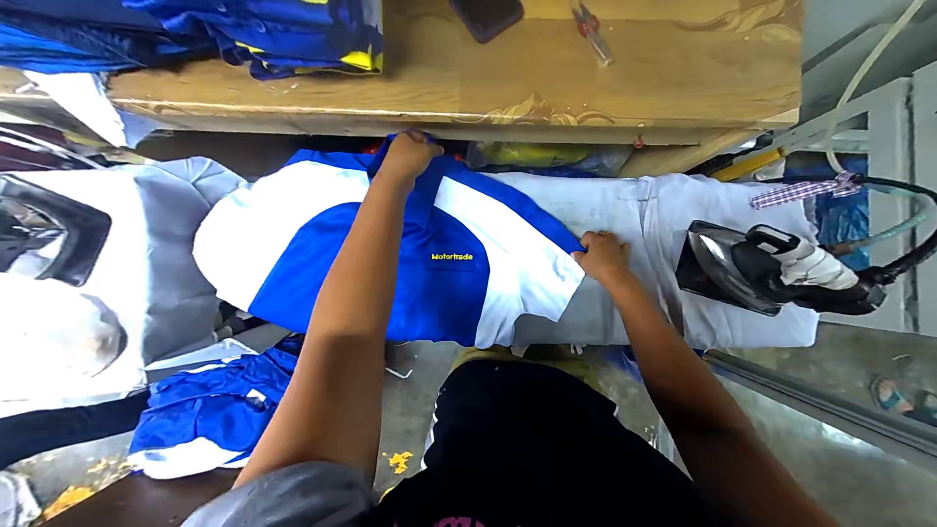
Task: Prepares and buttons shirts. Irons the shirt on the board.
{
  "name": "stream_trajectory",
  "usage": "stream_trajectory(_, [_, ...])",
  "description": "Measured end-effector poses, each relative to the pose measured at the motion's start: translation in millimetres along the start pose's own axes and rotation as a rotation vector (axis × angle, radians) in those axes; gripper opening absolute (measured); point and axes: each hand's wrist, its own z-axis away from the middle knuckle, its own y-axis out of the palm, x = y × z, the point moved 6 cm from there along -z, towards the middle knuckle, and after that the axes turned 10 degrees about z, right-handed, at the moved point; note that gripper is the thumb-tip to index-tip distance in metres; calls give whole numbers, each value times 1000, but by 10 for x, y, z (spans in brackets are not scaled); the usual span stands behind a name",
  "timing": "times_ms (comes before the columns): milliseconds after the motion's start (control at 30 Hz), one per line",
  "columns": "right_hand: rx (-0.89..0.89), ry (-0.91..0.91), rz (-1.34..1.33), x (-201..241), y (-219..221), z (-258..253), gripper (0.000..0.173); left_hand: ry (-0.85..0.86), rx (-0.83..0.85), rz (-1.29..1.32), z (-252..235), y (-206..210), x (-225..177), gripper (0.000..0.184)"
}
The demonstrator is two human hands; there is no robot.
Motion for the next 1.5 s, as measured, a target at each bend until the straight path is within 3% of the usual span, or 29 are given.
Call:
stream_trajectory(167, [80, -342, -196, 248, -631, 246, 23, 265, -60, 545, 1143, -909, -70, 2])
stream_trajectory(333, [-16, -684, -78, 1245, -1598, 412, 20, 308, -283, 722, 1644, -2026, -194, 8])
stream_trajectory(433, [-198, -791, -30, 1903, -2238, 336, 21, 363, -533, 751, 1707, -2658, -502, 28])
stream_trajectory(567, [-506, -869, -87, 2563, -3196, 417, 26, 573, -737, 786, 1914, -3391, -1144, 26])
stream_trajectory(633, [-652, -907, -104, 2658, -3508, 606, 26, 721, -783, 777, 2148, -3510, -1352, 22])
stream_trajectory(667, [-707, -932, -104, 2629, -3586, 716, 27, 800, -796, 760, 2295, -3493, -1374, 31])
stream_trajectory(733, [-786, -989, -63, 2407, -3562, 945, 28, 952, -750, 666, 2657, -3216, -1238, 72])
stream_trajectory(800, [-802, -1042, 41, 1953, -3259, 1070, 26, 1016, -650, 558, 2990, -2541, -827, 97])
stream_trajectory(867, [-712, -1013, 116, 1355, -2645, 918, 23, 807, -624, 583, 3136, -1547, -93, 96])
stream_trajectory(933, [-563, -870, 121, 814, -1804, 478, 19, 449, -583, 768, 2990, -600, 763, 84])
stream_trajectory(1033, [-413, -763, 124, 294, -608, -109, 15, 45, -576, 874, 2862, 387, 1542, 78])
stream_trajectory(1133, [-386, -757, 112, 52, -139, -262, 18, -14, -651, 911, 2891, 781, 1743, 78])
stream_trajectory(1400, [-615, -781, 26, -325, -469, 58, 24, 269, -843, 944, 3336, 1170, 1512, 88])
stream_trajectory(1500, [-450, -706, 121, -476, -234, 42, 22, 76, -856, 978, 3414, 1546, 1818, 102])
